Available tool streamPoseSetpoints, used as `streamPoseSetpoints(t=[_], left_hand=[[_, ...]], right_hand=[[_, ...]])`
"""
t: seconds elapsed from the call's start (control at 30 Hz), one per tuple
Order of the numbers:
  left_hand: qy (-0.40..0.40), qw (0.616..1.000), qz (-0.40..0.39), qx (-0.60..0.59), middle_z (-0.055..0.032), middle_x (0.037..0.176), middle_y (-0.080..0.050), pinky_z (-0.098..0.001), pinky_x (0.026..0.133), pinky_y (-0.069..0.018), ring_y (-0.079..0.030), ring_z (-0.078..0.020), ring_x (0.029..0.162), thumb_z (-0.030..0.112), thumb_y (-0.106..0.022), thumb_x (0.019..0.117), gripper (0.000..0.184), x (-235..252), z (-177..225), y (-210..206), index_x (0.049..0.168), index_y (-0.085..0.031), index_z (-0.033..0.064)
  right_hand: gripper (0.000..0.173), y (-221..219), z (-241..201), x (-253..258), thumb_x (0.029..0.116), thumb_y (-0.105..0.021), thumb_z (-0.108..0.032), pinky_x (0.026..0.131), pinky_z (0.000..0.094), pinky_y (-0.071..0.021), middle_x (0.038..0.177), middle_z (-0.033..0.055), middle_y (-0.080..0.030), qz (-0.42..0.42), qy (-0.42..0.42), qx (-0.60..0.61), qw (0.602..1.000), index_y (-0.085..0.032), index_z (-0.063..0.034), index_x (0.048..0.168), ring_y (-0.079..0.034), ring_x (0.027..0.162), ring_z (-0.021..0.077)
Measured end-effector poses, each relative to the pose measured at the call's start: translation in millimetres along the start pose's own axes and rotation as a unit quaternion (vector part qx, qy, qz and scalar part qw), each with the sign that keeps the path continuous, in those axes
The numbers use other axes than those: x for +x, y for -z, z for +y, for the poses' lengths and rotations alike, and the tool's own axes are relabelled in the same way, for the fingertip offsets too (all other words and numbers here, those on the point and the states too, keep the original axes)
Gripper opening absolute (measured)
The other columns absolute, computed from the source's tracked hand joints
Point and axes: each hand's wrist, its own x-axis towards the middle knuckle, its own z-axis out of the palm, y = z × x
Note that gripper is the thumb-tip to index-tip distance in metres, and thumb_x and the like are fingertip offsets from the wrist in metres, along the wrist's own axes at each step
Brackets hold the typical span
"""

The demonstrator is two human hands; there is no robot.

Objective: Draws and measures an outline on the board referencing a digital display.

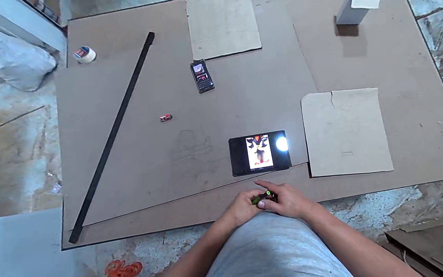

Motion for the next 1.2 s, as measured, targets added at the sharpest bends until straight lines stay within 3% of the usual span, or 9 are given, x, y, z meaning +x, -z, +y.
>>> streamPoseSetpoints(t=[0.13,0.3,0.57,0.7,0.8,0.97,1.07,1.2], left_hand=[[-0.036,0.998,-0.043,0.011,0.0019,0.095,-0.076,-0.0304,0.082,-0.0606,-0.071,-0.0081,0.086,0.016,-0.082,0.0873,0.020,0,-4,10,0.106,-0.076,0.0133],[-0.052,0.995,-0.072,0.056,0.0034,0.094,-0.073,-0.0286,0.081,-0.0586,-0.068,-0.0063,0.085,0.022,-0.080,0.0888,0.025,-4,-7,18,0.112,-0.072,0.0141],[-0.020,0.989,-0.114,0.087,0.0037,0.094,-0.074,-0.0302,0.083,-0.0596,-0.070,-0.0068,0.086,0.026,-0.079,0.0889,0.024,5,-10,28,0.109,-0.071,0.0148],[-0.016,0.986,-0.137,0.096,0.0015,0.092,-0.071,-0.0306,0.081,-0.0577,-0.067,-0.0077,0.085,0.029,-0.079,0.0882,0.029,10,-11,18,0.107,-0.068,0.0110],[0.008,0.987,-0.132,0.088,0.0025,0.091,-0.068,-0.0295,0.080,-0.0558,-0.065,-0.0069,0.084,0.031,-0.080,0.0872,0.028,13,-11,14,0.104,-0.068,0.0122],[0.032,0.998,-0.004,0.048,-0.0001,0.082,-0.068,-0.0314,0.066,-0.0549,-0.063,-0.0115,0.070,0.023,-0.081,0.0889,0.023,19,-9,25,0.105,-0.070,0.0107],[0.048,0.990,0.120,0.055,-0.0016,0.078,-0.067,-0.0348,0.064,-0.0537,-0.062,-0.0144,0.067,0.018,-0.081,0.0889,0.022,22,-8,42,0.106,-0.070,0.0109],[0.083,0.963,0.248,0.059,-0.0011,0.073,-0.063,-0.0355,0.062,-0.0520,-0.059,-0.0149,0.066,0.013,-0.082,0.0885,0.021,27,-15,51,0.106,-0.071,0.0126]], right_hand=[[0.072,-12,-2,2,0.0975,-0.051,-0.070,0.061,0.0385,-0.0558,0.073,-0.0006,-0.064,0.008,0.009,-0.013,1.000,-0.050,-0.0242,0.154,-0.061,0.062,0.0116],[0.083,-29,-8,3,0.0950,-0.047,-0.077,0.072,0.0427,-0.0593,0.082,0.0024,-0.069,0.002,-0.014,-0.011,1.000,-0.043,-0.0224,0.157,-0.067,0.073,0.0148],[0.084,-38,-7,8,0.0942,-0.048,-0.077,0.072,0.0441,-0.0594,0.083,0.0021,-0.069,0.000,-0.047,0.003,0.999,-0.038,-0.0252,0.160,-0.067,0.074,0.0152],[0.089,-35,-8,3,0.0935,-0.050,-0.077,0.079,0.0463,-0.0592,0.089,0.0062,-0.071,-0.018,-0.074,0.027,0.997,-0.038,-0.0186,0.160,-0.069,0.080,0.0188],[0.085,-29,0,0,0.0942,-0.049,-0.077,0.084,0.0462,-0.0590,0.096,0.0062,-0.073,-0.036,-0.084,0.041,0.995,-0.040,-0.0230,0.159,-0.071,0.087,0.0182],[0.057,4,40,-15,0.0964,-0.060,-0.065,0.073,0.0399,-0.0597,0.090,-0.0024,-0.071,-0.013,-0.085,0.048,0.995,-0.063,-0.0270,0.140,-0.067,0.076,0.0109],[0.031,42,73,-29,0.0973,-0.065,-0.052,0.077,0.0368,-0.0599,0.092,-0.0076,-0.073,-0.013,-0.086,0.022,0.996,-0.074,-0.0282,0.115,-0.068,0.081,0.0059],[0.017,88,125,-34,0.0990,-0.067,-0.038,0.077,0.0369,-0.0614,0.097,-0.0097,-0.075,0.018,-0.045,-0.025,0.999,-0.079,-0.0269,0.105,-0.069,0.082,0.0048]])
